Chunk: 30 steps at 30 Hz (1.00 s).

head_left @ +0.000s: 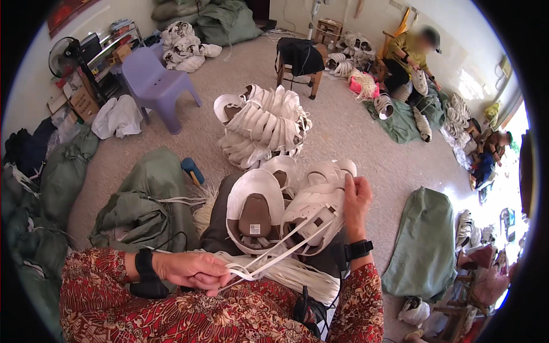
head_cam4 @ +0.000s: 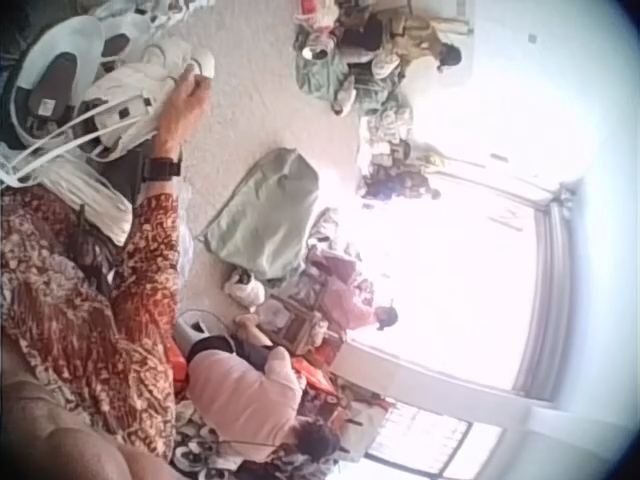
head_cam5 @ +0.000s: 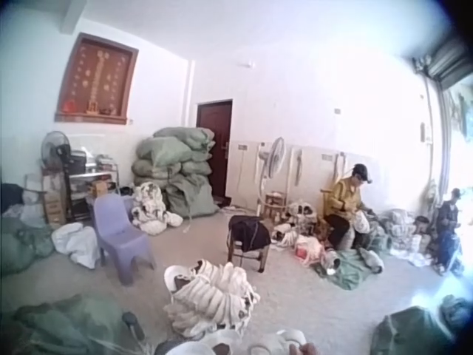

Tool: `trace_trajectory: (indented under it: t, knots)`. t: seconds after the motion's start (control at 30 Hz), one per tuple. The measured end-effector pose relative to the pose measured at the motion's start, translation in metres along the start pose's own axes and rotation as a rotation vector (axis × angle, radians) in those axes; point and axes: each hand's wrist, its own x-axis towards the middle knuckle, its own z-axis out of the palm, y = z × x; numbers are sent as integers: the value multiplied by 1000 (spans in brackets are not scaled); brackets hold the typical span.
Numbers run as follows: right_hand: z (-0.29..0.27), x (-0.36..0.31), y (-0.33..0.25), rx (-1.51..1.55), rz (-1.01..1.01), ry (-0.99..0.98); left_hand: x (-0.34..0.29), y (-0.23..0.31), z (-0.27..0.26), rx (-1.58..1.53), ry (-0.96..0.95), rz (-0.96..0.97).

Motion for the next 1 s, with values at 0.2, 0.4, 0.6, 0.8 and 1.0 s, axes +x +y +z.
trace_trajectory:
  t: [0.2,0.4,0.6,0.8,1.0]
  knots:
    - [15,13,-15,-131,-83,-114,4,-14,0,-71,-89,12]
    - [20,13,-14,-204,-203,-144,16,-17,-5,-93,-317,-75]
    - [11,9,-13,-169,-240,-186,18,-2,17,46,-290,-31]
    - [-31,-20,-1,41,-113,-35,7,65,76,522,-428,113]
    - [-76,-103,4,19,118,-114,19,96,114,608,-705,420]
